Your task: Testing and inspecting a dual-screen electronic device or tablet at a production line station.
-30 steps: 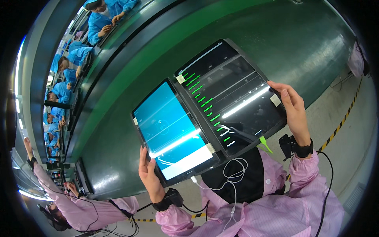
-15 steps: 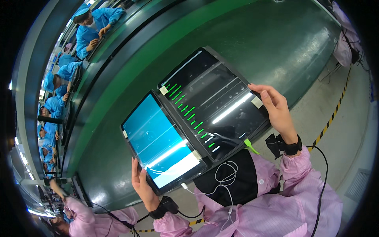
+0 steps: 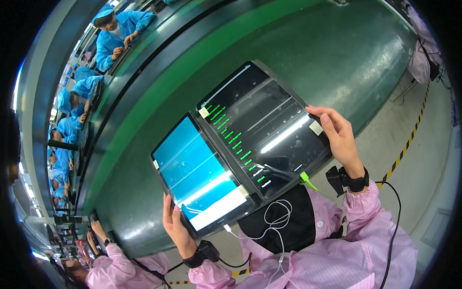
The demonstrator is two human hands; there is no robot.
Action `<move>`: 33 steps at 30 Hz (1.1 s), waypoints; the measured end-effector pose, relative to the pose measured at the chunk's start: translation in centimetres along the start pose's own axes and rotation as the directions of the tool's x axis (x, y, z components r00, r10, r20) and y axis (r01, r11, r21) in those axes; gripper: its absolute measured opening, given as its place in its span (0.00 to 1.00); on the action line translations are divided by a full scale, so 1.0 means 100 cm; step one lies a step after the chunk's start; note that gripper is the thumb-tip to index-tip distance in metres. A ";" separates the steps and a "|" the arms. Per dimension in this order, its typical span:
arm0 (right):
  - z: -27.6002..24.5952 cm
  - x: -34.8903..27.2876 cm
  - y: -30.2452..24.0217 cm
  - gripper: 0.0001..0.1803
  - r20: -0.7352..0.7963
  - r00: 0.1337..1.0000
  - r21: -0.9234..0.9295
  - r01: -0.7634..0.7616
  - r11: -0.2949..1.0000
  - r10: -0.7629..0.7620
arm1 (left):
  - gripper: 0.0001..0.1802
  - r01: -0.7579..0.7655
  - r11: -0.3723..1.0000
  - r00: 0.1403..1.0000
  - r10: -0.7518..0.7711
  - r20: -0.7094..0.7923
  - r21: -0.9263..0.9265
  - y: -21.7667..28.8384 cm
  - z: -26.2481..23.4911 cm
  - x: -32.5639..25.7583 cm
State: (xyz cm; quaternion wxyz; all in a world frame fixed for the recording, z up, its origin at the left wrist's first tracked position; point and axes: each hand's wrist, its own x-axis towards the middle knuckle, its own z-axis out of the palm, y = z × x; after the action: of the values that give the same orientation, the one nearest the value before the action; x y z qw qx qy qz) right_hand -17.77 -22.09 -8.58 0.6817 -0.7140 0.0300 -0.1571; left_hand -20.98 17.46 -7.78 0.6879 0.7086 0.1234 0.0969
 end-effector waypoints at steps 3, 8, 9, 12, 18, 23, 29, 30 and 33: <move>0.000 -0.001 -0.001 0.19 -0.002 1.000 -0.006 -0.006 1.000 0.006 | 0.22 -0.014 0.999 1.000 0.014 0.004 0.039 -0.001 -0.003 -0.002; 0.001 0.000 -0.001 0.19 -0.004 1.000 -0.005 -0.024 1.000 0.024 | 0.21 -0.004 1.000 1.000 0.004 0.006 -0.009 0.002 0.001 -0.002; 0.001 0.001 0.000 0.19 -0.004 1.000 -0.011 -0.006 1.000 0.005 | 0.21 -0.006 1.000 1.000 0.006 0.006 -0.008 0.003 0.001 -0.001; 0.000 0.000 -0.001 0.19 -0.004 1.000 -0.015 0.002 1.000 -0.002 | 0.22 0.000 1.000 1.000 0.001 -0.007 0.022 0.004 0.002 -0.002; 0.001 -0.001 -0.004 0.19 0.001 1.000 -0.010 -0.008 1.000 0.008 | 0.22 0.019 1.000 1.000 -0.020 -0.006 -0.010 0.006 0.003 -0.002; 0.001 -0.001 -0.003 0.19 0.009 1.000 -0.011 -0.006 1.000 0.006 | 0.20 -0.030 0.998 0.999 0.032 -0.033 0.053 0.007 0.008 -0.003; 0.001 -0.001 -0.003 0.19 0.006 1.000 -0.002 -0.009 1.000 0.009 | 0.20 -0.028 0.998 0.999 0.030 -0.037 0.064 0.010 0.008 -0.003; 0.001 -0.001 -0.003 0.19 0.002 1.000 -0.011 0.001 1.000 -0.001 | 0.20 -0.026 0.997 0.999 0.028 -0.032 0.075 0.010 0.008 -0.003; 0.001 -0.002 -0.005 0.18 -0.006 1.000 -0.015 0.005 1.000 -0.005 | 0.21 -0.007 1.000 1.000 0.007 -0.006 0.006 0.003 0.001 -0.001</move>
State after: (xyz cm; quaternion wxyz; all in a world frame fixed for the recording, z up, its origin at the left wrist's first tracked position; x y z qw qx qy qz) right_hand -18.01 -21.95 -8.13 0.6758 -0.7187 0.0316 -0.1606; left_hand -21.07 17.36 -7.46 0.6849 0.7109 0.1233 0.1014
